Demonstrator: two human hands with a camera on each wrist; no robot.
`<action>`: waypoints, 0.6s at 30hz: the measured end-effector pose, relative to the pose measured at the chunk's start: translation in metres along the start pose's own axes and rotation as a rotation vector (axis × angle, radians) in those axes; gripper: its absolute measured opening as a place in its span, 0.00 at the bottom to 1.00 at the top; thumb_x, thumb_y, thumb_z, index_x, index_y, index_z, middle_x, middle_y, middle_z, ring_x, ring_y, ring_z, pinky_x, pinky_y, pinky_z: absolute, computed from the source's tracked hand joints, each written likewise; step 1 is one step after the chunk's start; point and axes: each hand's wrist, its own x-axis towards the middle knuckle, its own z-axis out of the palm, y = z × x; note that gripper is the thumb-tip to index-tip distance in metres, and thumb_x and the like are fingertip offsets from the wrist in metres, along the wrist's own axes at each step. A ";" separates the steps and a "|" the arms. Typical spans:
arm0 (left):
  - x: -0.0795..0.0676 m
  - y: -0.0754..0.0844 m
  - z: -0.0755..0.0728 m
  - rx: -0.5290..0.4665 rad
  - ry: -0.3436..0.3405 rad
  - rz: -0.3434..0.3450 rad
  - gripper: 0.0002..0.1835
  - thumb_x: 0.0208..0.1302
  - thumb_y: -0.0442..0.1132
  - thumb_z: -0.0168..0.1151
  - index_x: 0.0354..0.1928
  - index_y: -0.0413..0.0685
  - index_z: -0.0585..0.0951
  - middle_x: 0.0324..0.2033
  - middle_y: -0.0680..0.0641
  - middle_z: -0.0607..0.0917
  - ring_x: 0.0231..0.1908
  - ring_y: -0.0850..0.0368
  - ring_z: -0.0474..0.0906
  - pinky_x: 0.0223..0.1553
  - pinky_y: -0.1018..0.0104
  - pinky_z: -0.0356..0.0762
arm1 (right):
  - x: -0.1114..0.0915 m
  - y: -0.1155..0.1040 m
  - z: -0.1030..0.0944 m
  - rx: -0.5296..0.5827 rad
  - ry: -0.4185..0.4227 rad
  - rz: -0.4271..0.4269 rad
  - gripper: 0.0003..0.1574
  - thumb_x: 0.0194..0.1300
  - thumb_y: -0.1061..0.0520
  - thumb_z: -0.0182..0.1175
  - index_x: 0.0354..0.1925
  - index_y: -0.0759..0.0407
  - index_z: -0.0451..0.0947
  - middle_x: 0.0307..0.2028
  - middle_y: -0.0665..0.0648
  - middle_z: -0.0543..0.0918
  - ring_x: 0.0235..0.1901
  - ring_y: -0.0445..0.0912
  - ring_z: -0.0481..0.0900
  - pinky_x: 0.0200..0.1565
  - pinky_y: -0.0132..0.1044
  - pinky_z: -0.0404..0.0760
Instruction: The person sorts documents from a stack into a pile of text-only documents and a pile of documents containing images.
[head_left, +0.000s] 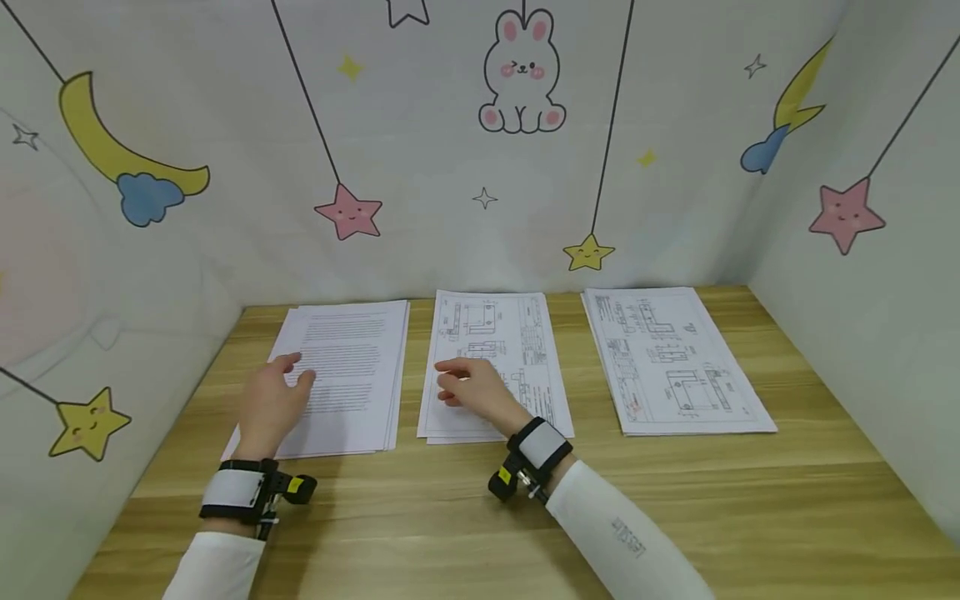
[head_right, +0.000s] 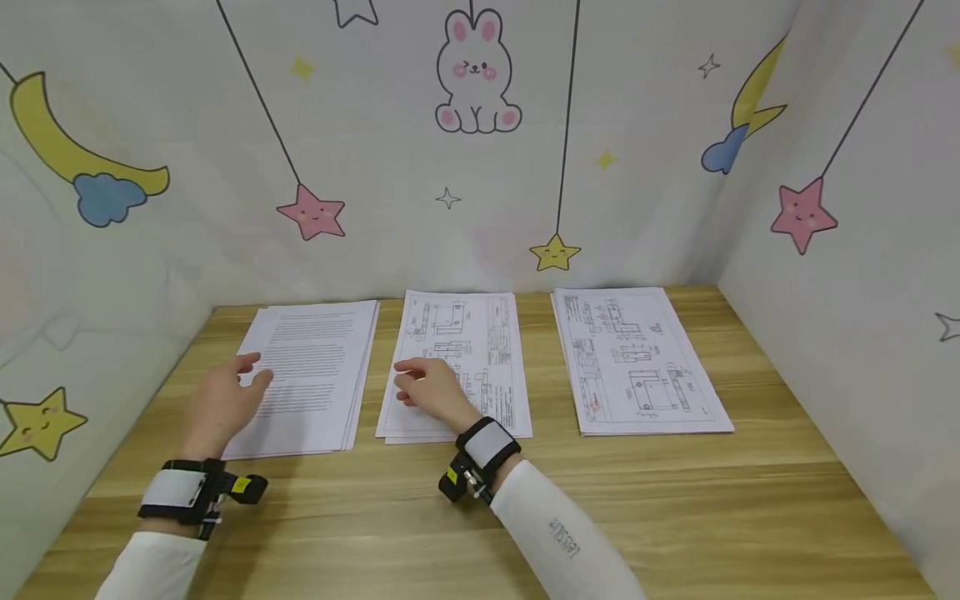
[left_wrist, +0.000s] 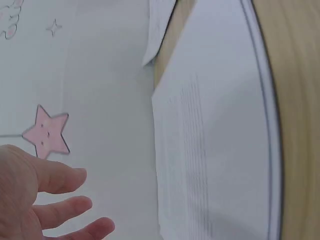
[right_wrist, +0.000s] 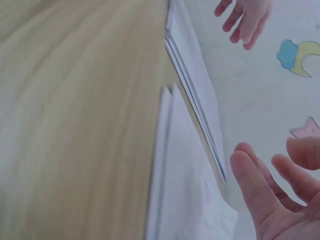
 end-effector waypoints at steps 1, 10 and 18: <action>-0.001 0.008 0.003 -0.024 0.011 0.032 0.25 0.71 0.42 0.52 0.65 0.34 0.72 0.58 0.27 0.77 0.56 0.29 0.75 0.47 0.40 0.75 | -0.002 0.000 -0.008 0.000 0.013 -0.001 0.24 0.72 0.53 0.56 0.63 0.58 0.76 0.52 0.62 0.83 0.44 0.50 0.87 0.46 0.37 0.86; -0.004 0.075 0.049 -0.358 -0.169 0.138 0.22 0.73 0.43 0.53 0.64 0.42 0.75 0.62 0.36 0.78 0.61 0.39 0.73 0.59 0.45 0.72 | -0.025 0.012 -0.087 -0.067 0.204 -0.001 0.26 0.74 0.50 0.55 0.65 0.56 0.73 0.56 0.62 0.81 0.50 0.54 0.84 0.51 0.40 0.85; -0.010 0.136 0.083 -0.689 -0.399 0.023 0.23 0.75 0.46 0.52 0.68 0.51 0.72 0.67 0.44 0.74 0.66 0.47 0.70 0.68 0.47 0.67 | -0.062 0.038 -0.161 -0.240 0.359 -0.049 0.28 0.76 0.50 0.52 0.67 0.60 0.70 0.60 0.66 0.79 0.56 0.57 0.80 0.53 0.46 0.83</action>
